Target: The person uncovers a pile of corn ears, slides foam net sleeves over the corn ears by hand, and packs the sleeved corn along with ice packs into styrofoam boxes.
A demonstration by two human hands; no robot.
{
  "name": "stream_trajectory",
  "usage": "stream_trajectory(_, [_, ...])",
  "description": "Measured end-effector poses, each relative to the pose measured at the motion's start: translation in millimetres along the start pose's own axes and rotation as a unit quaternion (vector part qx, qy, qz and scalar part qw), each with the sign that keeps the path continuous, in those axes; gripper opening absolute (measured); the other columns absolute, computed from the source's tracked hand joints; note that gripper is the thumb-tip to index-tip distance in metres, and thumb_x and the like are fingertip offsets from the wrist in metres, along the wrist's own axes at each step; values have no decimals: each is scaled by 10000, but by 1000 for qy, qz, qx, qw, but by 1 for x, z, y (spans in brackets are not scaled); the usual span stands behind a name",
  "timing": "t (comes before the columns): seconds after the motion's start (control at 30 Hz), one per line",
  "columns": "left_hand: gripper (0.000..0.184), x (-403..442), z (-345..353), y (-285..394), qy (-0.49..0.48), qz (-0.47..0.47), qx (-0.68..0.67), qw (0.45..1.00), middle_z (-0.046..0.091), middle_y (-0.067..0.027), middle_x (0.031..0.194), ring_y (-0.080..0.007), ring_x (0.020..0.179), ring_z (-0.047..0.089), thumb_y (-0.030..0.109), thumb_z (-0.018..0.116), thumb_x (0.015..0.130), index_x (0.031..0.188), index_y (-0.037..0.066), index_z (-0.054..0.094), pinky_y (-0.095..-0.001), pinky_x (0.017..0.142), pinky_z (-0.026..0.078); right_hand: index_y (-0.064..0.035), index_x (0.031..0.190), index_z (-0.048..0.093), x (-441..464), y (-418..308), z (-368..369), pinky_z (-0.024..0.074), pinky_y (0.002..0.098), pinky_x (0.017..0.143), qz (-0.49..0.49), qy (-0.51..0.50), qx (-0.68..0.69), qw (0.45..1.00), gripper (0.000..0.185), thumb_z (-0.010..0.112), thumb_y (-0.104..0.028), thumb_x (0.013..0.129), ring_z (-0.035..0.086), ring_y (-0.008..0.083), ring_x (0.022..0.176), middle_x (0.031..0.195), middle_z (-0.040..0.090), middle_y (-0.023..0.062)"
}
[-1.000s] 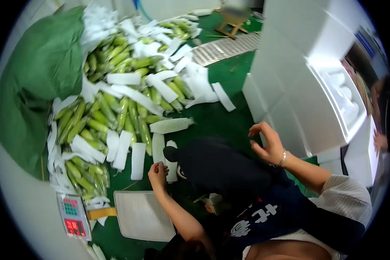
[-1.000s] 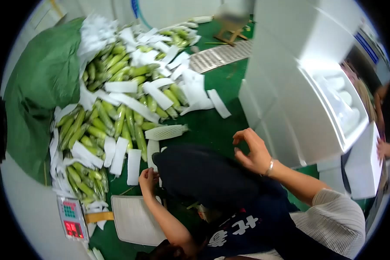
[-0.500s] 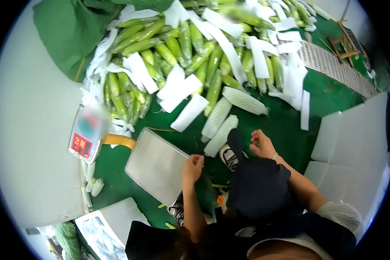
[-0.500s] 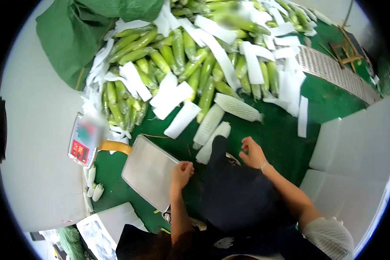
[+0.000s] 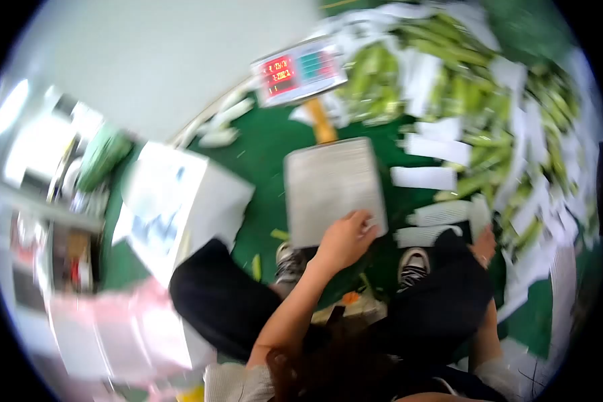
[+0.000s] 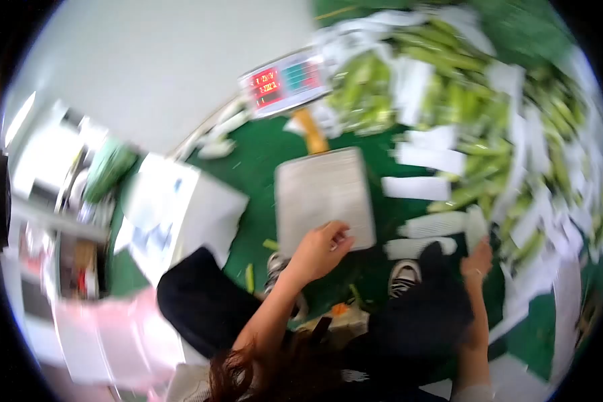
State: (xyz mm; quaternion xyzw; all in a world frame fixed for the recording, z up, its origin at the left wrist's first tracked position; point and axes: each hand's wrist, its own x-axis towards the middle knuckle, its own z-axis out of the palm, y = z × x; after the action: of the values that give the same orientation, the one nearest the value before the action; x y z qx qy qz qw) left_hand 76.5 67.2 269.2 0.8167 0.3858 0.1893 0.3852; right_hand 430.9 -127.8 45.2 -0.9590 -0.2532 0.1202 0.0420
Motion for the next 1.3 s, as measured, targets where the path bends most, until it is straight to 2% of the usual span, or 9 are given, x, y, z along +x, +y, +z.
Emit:
stream_trajectory(0.17, [150, -108, -162, 68, 318, 1, 94, 943, 615, -70, 877, -122, 757, 573, -6, 594, 791, 942, -5, 599, -245, 694, 462, -82, 1398, 249, 16, 4, 24, 356, 444, 995, 100, 22, -50, 994, 874, 715, -188, 666, 405, 353, 1197, 1366, 352, 163])
stream_trajectory(0.3, [155, -231, -271, -19, 540, -112, 243, 798, 617, -134, 820, -212, 709, 598, 54, 580, 814, 950, -19, 576, -310, 658, 490, -83, 1394, 254, -3, -54, 5, 360, 444, 987, -65, 125, 32, 989, 863, 712, -188, 670, 411, 355, 1187, 1357, 357, 165])
stream_trajectory(0.5, [626, -478, -234, -199, 417, -575, 370, 598, 483, -257, 1113, -378, 1066, 473, 289, 705, 724, 1180, -48, 441, -462, 867, 415, -84, 1388, 262, -100, -188, -12, 367, 444, 975, -338, 25, 181, 923, 847, 709, -187, 675, 420, 357, 1172, 1344, 365, 167])
stream_trajectory(0.7, [944, -536, -213, -297, 345, -672, 343, 559, 302, -204, 1408, -340, 1317, 266, 412, 747, 673, 1368, -6, 265, -534, 1008, 303, -86, 1381, 269, -201, -267, 1, 373, 444, 963, -459, -136, 206, 854, 831, 706, -186, 681, 429, 359, 1156, 1331, 373, 169])
stream_trajectory(0.8, [869, -530, -219, -315, 229, -757, 215, 573, 506, -158, 1267, -301, 1223, 432, 472, 709, 696, 1341, 32, 328, -579, 1016, 248, -87, 1378, 273, -228, -286, 5, 377, 444, 957, -484, -174, 202, 833, 823, 704, -186, 684, 433, 360, 1149, 1324, 377, 170])
stream_trajectory(1.0, [504, -513, -227, -234, 336, -588, 273, 684, 646, -201, 776, -347, 766, 623, 468, 712, 689, 785, -18, 621, -415, 696, 478, -89, 1372, 280, -256, -300, 5, 383, 444, 945, -512, -219, 198, 807, 808, 700, -185, 689, 443, 362, 1134, 1311, 384, 173])
stream_trajectory(1.1, [507, -518, -257, -136, 464, -511, 108, 715, 603, -134, 620, -194, 576, 586, 433, 751, 689, 681, -51, 604, -336, 541, 467, -89, 1369, 284, -257, -305, 8, 386, 444, 939, -519, -226, 197, 800, 800, 699, -185, 692, 447, 363, 1126, 1304, 388, 174])
stream_trajectory(1.17, [398, -504, -273, -56, 594, -384, -101, 700, 628, -73, 685, -111, 542, 557, 323, 720, 768, 844, -63, 655, -251, 498, 455, -90, 1367, 286, -250, -296, 3, 388, 444, 935, -513, -229, 206, 801, 794, 698, -184, 694, 450, 364, 1121, 1300, 391, 175])
stream_trajectory(1.3, [336, -443, -293, 65, 661, -200, 50, 721, 642, -51, 874, -102, 770, 559, 192, 732, 776, 1001, -36, 629, -241, 715, 456, -91, 1363, 291, -221, -249, -6, 393, 444, 927, -472, -215, 221, 826, 784, 695, -184, 697, 456, 365, 1111, 1291, 396, 176])
